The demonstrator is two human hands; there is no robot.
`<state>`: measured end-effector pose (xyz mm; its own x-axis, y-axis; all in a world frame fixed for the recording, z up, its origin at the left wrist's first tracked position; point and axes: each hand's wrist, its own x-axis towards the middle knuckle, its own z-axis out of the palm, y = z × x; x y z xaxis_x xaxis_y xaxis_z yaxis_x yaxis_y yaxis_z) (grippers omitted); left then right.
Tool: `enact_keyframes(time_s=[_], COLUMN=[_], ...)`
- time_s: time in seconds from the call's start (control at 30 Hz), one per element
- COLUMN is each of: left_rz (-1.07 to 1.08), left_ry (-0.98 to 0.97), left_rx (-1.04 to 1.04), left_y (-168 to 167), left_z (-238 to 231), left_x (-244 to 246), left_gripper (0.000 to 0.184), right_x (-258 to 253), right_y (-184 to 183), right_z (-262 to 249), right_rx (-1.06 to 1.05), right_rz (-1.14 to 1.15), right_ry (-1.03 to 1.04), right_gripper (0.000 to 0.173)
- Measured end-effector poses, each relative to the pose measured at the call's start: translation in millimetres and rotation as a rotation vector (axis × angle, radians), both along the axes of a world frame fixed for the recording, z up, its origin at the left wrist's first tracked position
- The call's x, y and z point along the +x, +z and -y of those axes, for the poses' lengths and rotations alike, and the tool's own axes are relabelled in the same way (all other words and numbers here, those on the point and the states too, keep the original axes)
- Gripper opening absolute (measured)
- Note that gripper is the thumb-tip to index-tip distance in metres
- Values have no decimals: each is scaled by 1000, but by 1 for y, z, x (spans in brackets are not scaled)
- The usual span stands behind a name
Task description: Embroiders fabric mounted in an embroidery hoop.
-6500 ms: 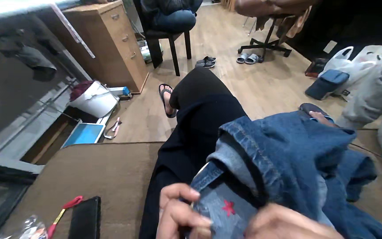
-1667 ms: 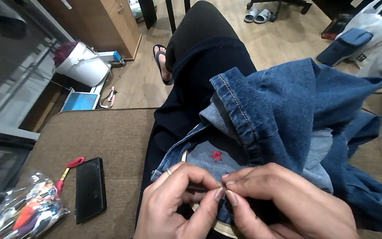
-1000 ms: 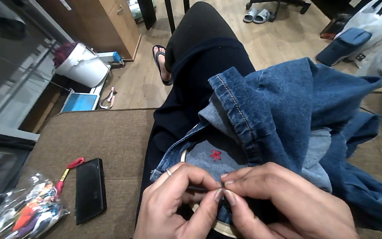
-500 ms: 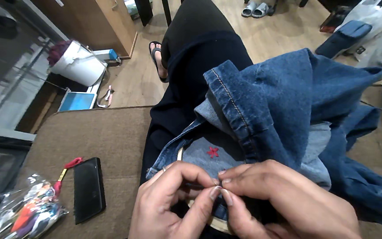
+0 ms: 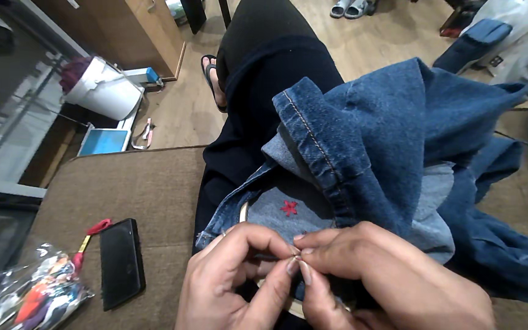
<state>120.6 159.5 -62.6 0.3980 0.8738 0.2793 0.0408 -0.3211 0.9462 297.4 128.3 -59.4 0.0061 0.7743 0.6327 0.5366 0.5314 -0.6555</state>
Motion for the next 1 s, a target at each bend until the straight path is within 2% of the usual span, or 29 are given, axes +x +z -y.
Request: enact_keyframes(time_s=[1.0], left_rz=[10], left_ry=[-11], left_rx=[6], left_y=[0], left_z=[1], left_x=[-1], left_gripper=[10], right_x=[-1], right_y=[1], right_z=[-1], right_rx=[15], right_rz=[23], right_ry=[-8], right_gripper=[11])
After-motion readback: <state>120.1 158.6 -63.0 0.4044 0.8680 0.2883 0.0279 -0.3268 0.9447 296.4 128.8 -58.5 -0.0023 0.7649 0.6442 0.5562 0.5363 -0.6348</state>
